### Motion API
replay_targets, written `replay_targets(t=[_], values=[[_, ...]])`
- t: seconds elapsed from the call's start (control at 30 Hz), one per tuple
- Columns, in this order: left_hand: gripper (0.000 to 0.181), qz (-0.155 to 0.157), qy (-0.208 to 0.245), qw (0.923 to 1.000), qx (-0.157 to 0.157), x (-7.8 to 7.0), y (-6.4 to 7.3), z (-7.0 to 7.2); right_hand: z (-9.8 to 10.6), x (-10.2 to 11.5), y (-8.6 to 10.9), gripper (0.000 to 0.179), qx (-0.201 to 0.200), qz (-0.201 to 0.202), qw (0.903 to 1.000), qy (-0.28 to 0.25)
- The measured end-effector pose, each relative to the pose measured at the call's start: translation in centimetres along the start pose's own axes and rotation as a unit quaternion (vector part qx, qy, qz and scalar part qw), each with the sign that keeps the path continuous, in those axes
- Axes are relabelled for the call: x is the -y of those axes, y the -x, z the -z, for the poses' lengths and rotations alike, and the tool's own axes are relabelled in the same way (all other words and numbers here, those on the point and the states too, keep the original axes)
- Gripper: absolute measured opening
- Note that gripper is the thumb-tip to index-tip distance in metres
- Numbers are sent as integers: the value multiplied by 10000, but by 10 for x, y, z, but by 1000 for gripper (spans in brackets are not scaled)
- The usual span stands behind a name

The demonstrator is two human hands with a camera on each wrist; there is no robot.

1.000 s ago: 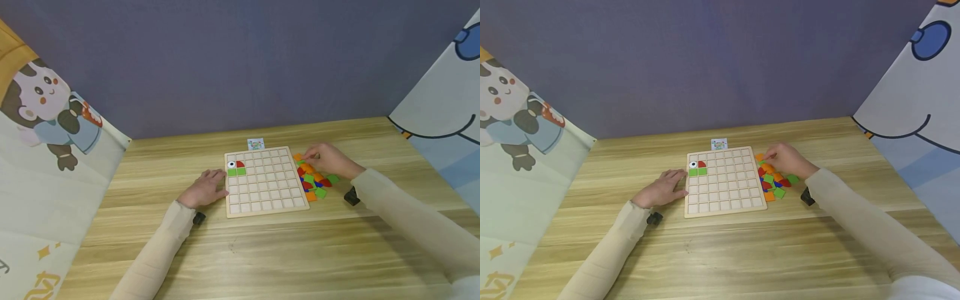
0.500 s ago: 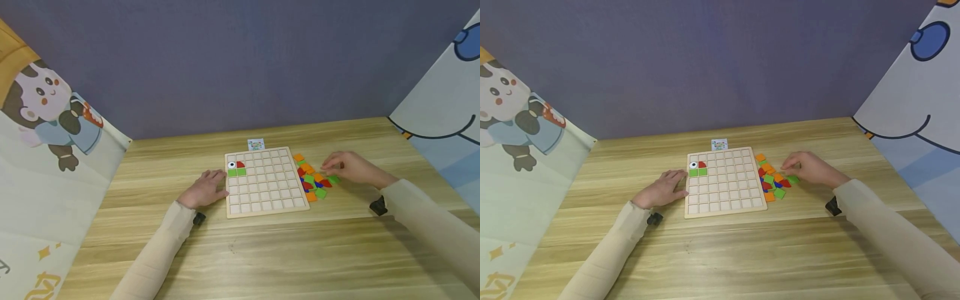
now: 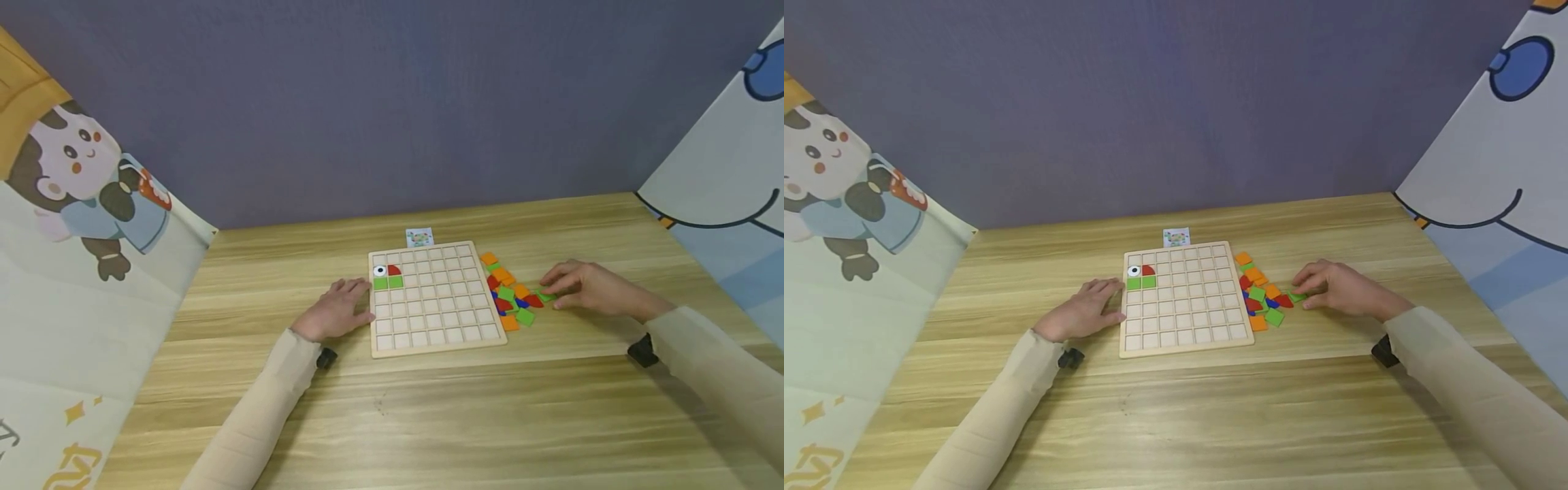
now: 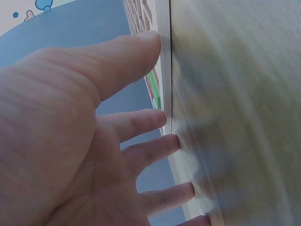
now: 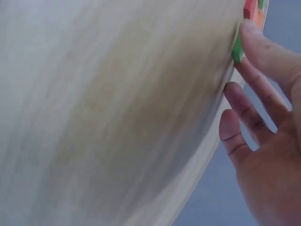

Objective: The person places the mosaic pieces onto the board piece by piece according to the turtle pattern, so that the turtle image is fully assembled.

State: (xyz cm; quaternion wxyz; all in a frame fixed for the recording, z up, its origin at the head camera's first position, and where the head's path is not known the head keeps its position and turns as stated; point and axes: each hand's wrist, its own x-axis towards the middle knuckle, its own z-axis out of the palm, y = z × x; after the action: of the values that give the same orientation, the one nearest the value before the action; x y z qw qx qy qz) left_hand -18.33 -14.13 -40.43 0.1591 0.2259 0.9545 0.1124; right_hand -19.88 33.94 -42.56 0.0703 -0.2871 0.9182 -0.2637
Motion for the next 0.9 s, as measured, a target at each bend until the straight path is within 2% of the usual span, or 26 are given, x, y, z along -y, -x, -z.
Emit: replay_targets(t=[0.2,0.4,0.5,0.7,0.8,0.9], values=[[68,50,49,10000,14,-1,1,0,-4,2,-2,21,-318,100,9992,202],[67,61,40,10000,23,-1,1,0,-7,3,-4,17,-446,-63,9984,328],[67,56,47,10000,38,-2,1,0,-10,2,-5,14,-708,-18,9968,371],[68,40,40,10000,36,-2,1,1,-10,14,-8,14,-1353,554,9876,567],[68,64,32,10000,23,-3,2,2,-9,26,-14,17,-1415,915,9838,604],[68,79,40,10000,17,-3,2,2,-11,38,-21,18,-1330,1133,9838,392]])
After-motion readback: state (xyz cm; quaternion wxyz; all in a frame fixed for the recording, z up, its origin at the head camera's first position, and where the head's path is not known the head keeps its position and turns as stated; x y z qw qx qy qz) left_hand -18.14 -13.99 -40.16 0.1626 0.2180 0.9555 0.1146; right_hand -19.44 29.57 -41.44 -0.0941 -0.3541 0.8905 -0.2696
